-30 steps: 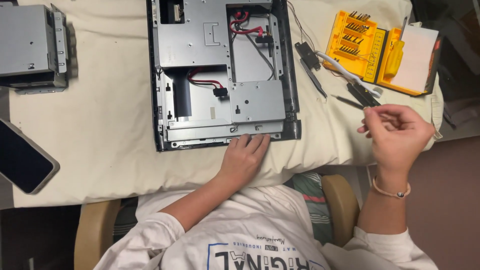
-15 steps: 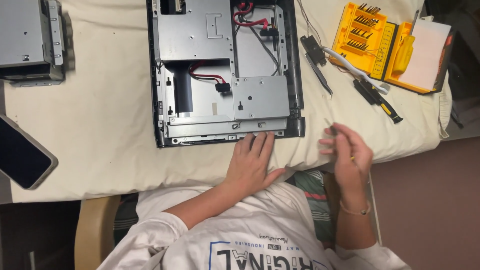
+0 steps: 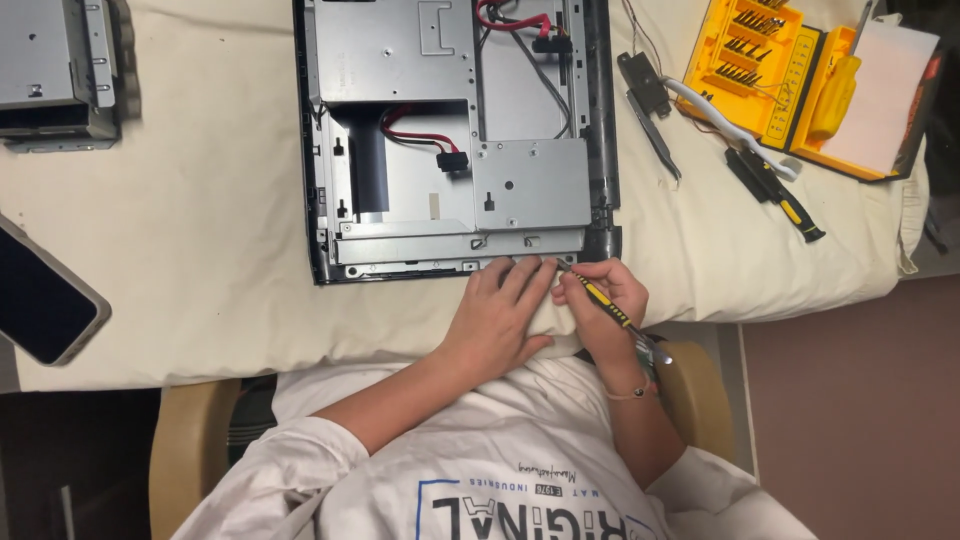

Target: The person uses a screwdriver to remove screws from the bottom casing of an electronic device. They then detach the casing and set it aside, revealing the internal components and wiring of the device.

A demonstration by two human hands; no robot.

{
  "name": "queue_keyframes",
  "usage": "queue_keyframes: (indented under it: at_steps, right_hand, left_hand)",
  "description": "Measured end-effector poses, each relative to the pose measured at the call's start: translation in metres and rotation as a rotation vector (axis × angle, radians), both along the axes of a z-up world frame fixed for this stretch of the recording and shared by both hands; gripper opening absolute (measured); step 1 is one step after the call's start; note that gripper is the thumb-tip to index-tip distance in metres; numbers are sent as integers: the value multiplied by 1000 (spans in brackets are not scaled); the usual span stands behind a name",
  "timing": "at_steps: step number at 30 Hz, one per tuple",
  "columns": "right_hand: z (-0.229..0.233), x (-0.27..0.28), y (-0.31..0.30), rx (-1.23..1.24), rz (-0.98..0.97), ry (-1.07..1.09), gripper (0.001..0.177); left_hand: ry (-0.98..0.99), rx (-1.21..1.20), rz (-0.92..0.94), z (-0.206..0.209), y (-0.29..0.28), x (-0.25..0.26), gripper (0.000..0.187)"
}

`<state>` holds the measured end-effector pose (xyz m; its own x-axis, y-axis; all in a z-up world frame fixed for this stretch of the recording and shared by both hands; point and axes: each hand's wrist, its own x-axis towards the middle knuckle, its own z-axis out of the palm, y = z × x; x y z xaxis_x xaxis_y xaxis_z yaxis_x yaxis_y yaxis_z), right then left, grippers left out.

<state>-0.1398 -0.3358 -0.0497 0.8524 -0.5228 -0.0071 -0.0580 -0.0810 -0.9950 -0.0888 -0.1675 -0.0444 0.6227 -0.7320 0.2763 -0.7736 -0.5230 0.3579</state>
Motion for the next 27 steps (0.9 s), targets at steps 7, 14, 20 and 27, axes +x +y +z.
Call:
queue_keyframes:
  at_steps: [7,14,20,27]
  right_hand:
    - [6,5,1,-16,-11,-23,8]
    - [7,5,3,-41,9,-91,12]
    - [33,-11,0,-376,55,-34,20]
    - [30,-9,9,-837,235,23,44]
  left_hand:
    - [66,85,-98,8,7,3,110]
    - [29,100,-100,2,7,-1,108]
    - [-19,-285,5,8,15,4,42]
    - [-339,-149,95,-21,2,19,17]
